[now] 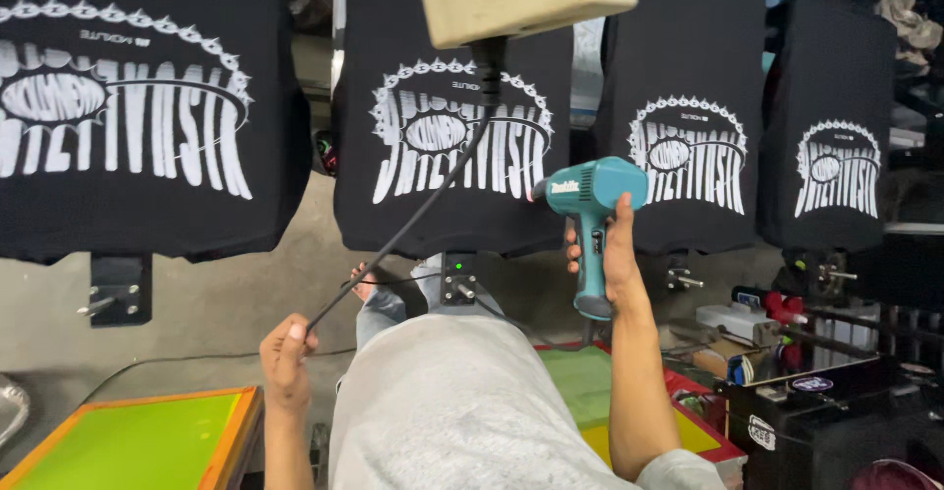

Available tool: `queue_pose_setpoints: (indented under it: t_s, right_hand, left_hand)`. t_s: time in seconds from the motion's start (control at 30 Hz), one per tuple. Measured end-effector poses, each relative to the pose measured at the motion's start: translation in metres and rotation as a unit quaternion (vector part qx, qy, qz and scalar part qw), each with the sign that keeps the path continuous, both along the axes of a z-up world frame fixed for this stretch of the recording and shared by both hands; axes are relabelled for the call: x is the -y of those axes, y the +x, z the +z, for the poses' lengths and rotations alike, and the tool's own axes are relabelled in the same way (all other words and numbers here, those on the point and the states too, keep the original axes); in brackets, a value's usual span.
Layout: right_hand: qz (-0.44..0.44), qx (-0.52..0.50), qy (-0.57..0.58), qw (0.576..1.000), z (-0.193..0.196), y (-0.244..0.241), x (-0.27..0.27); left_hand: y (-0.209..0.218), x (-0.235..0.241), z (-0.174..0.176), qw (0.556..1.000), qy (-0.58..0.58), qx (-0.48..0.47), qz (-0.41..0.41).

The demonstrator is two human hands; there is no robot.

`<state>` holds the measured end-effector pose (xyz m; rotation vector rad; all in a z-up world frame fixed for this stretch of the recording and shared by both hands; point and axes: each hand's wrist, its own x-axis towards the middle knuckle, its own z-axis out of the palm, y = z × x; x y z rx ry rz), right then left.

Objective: The person uses a handheld heat gun to apply heat to white printed designs on black t-shirts mounted on vertical stands. They move the heat gun across the graphic on each shirt in sequence, holding the cord with the other hand.

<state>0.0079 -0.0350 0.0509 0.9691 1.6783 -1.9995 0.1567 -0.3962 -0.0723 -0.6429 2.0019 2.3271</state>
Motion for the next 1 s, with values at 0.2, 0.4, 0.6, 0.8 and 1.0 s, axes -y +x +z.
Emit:
queue_pose_setpoints:
  t_s: [0.2,0.4,0.6,0.8,1.0]
  right_hand:
    - [-0.025,0.01,-0.014,1.0,-0.008,0.017,-0.03]
    - [-0.055,0.0,-0.02,0.998,-0.012,0.007,-0.034]
    - [0.011,-0.012,-0.041,0.999,-0.009,-0.011,-0.021]
    - [0.04,0.013,-0.041,0.998,-0.006,-0.024,0.005]
    - [0.1,0.006,-0.057,0.993,-0.019,-0.034,0.031]
  left_hand:
    - [-0.008,-0.001,-0.001,1.0,0.007,0.011,0.007]
    - [-0.011,-0.001,-0.001,0.997,-0.006,0.024,0.07]
    - [-0.008,-0.001,-0.01,0.989,-0.07,0.069,0.108]
    - [-0.004,-0.001,-0.012,0.988,-0.062,0.074,0.124]
    - [-0.006,0.001,0.008,0.99,-0.059,0.085,0.1]
